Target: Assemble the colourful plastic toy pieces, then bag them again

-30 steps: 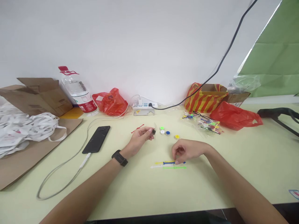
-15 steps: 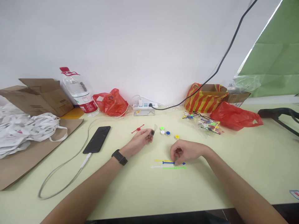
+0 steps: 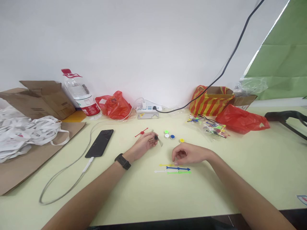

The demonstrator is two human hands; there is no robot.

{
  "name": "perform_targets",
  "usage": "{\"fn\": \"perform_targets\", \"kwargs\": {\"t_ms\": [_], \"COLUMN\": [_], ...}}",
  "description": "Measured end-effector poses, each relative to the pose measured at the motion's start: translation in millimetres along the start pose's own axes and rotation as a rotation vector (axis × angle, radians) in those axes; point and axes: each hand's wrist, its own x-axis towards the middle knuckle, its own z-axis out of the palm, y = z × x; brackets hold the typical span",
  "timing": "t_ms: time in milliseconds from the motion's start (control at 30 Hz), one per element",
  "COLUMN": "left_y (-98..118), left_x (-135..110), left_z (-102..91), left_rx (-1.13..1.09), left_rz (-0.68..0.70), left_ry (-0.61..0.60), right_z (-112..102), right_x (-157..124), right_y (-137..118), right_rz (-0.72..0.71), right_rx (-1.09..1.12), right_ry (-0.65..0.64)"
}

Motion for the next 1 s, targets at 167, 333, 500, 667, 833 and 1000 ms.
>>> {"fn": "perform_targets", "kwargs": {"t_ms": [167,333,500,667,833,1000], "left_y": [2,4,5,3,0,3], "left_x": [-3,-4,-7,-8,-6,-7], "left_z": [3.0,5.3,6.2,4.6,2.5,6.9], "left_rx": [0.061,0.052,0.094,0.169,0.218,0.195], "left_rz": [0.023,0.011,0.027,0.054,0.073,0.078], "left_ry": [-0.013,-0.01,-0.054,-0.112,-0.088,-0.079], "right_z": [6,17,24,24,22,22], "right_x": [8,16,21,22,22,22], "right_y": [1,5,10,12,13,5], "right_rz": [-0.057,-0.1,-0.088,-0.092,-0.104,-0.149], "right_rx": [0.033,0.103,0.144,0.149,0.153,0.239], "right_ry": [0.181,0.317,0.377,0.371,0.408,0.552]}}
